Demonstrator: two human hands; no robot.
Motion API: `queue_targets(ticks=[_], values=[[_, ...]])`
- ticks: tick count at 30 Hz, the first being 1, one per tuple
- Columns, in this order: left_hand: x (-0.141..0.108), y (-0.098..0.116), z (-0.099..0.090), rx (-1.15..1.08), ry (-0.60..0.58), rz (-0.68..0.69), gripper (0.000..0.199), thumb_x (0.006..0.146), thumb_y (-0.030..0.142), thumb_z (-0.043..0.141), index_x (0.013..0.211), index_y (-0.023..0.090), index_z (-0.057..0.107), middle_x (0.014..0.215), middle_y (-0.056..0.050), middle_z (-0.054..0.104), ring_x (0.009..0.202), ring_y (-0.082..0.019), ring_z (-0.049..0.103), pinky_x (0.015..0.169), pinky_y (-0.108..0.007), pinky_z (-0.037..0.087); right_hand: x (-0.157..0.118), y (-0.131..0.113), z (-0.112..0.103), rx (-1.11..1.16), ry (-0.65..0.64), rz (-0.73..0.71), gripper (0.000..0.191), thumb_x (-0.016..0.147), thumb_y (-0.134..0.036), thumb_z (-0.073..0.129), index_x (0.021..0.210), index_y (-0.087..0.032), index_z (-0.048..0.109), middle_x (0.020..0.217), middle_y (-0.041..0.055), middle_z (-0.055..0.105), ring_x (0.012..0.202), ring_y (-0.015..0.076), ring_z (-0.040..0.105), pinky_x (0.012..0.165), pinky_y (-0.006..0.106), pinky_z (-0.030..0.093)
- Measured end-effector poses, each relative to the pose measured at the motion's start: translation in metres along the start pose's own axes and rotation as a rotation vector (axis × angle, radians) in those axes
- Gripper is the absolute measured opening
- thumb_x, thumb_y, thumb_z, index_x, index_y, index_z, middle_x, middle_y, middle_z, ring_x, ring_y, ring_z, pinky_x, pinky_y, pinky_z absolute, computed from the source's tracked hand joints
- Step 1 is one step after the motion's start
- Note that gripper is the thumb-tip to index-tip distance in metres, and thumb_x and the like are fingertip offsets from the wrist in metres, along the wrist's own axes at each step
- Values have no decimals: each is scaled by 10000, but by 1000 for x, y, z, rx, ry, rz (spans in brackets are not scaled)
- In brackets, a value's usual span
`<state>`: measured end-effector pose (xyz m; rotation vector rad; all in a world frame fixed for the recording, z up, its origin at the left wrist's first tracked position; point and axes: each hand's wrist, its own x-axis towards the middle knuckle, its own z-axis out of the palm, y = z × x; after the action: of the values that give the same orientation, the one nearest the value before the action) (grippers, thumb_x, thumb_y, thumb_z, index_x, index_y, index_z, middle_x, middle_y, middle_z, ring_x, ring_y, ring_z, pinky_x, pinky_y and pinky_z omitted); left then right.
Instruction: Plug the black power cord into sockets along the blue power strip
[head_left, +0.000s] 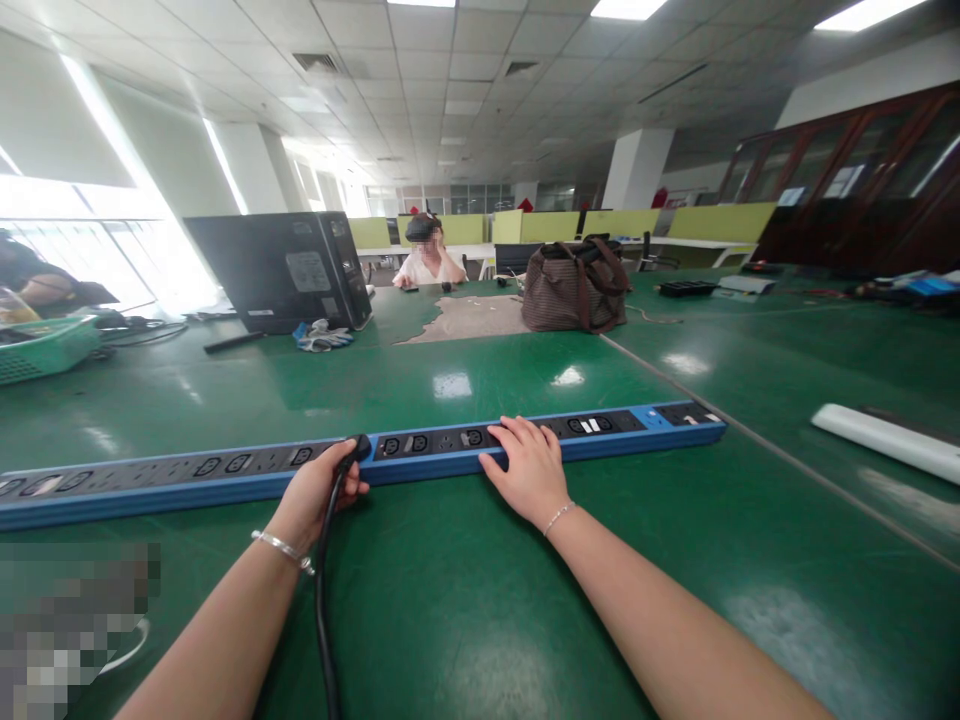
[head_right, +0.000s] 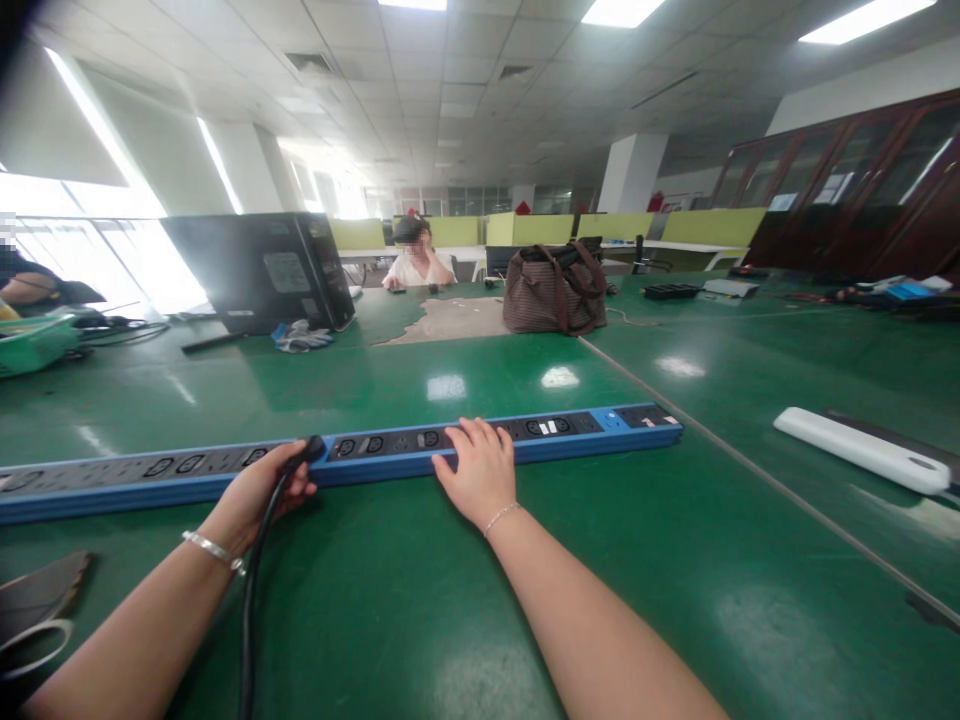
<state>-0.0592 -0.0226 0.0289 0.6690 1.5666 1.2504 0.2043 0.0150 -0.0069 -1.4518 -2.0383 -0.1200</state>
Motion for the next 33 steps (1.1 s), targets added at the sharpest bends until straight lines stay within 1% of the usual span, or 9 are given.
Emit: queue_targets(ticks=[6, 13, 18, 23, 25, 28, 31, 33], values=[[-2, 1, 1, 32, 24, 15, 376, 754, 408, 557, 481, 157, 495, 375, 5, 465, 427, -124, 558, 385, -173, 402, 0, 0, 0, 1, -5, 2, 374, 855, -435, 508, 1157, -242, 615, 1292, 48, 570, 1246, 239, 431, 1063, 443, 211], [-1, 1, 2, 47, 74, 16, 337, 731, 404, 585, 514, 157, 512, 395, 8, 492, 433, -127, 568, 370, -172, 385, 0, 0, 0, -2, -2, -2, 378, 851, -435, 509, 1160, -244, 615, 1290, 51, 571, 1247, 243, 431, 1058, 448, 219], [-2, 1, 4, 33, 69, 19, 346, 733, 399, 577, 495, 160, 499, 376, 12, 468, 438, -130, 570, 379, -176, 389, 0, 0, 0, 1, 3, 0, 376, 851, -440, 505, 1153, -246, 619, 1291, 52, 571, 1245, 243, 432, 1058, 451, 220], [-3, 1, 5, 4, 83, 19, 316, 705, 390, 595, 504, 162, 506, 386, 12, 478, 451, -128, 569, 390, -179, 389, 0, -1, 0, 14, 2, 4, 378, 853, -437, 505, 1157, -243, 616, 1293, 50, 569, 1247, 242, 430, 1062, 447, 213], [-6, 6, 5, -29, 62, 74, 317, 699, 393, 588, 496, 169, 494, 372, 18, 459, 454, -123, 561, 411, -179, 399, 0, -1, -1, 15, 0, 7, 378, 854, -436, 504, 1160, -244, 614, 1295, 49, 568, 1249, 241, 428, 1062, 447, 212], [-16, 20, 5, -89, 29, 186, 334, 692, 415, 578, 481, 181, 467, 346, 31, 417, 442, -114, 535, 458, -188, 423, 0, -2, -1, 7, -6, 8, 377, 853, -436, 506, 1159, -242, 614, 1298, 49, 565, 1251, 238, 426, 1063, 445, 212], [-29, 38, 1, -119, 3, 225, 333, 695, 417, 587, 495, 185, 455, 354, 37, 413, 455, -113, 531, 500, -196, 440, 0, -1, -1, 1, -9, 4, 377, 856, -436, 499, 1157, -241, 615, 1296, 49, 567, 1249, 235, 428, 1061, 443, 215], [-33, 47, -5, -138, 18, 228, 323, 716, 409, 577, 520, 187, 450, 360, 46, 402, 459, -107, 520, 494, -191, 430, 0, -1, -1, -1, -7, 2, 376, 860, -438, 491, 1156, -243, 616, 1292, 47, 569, 1246, 234, 431, 1059, 443, 217]])
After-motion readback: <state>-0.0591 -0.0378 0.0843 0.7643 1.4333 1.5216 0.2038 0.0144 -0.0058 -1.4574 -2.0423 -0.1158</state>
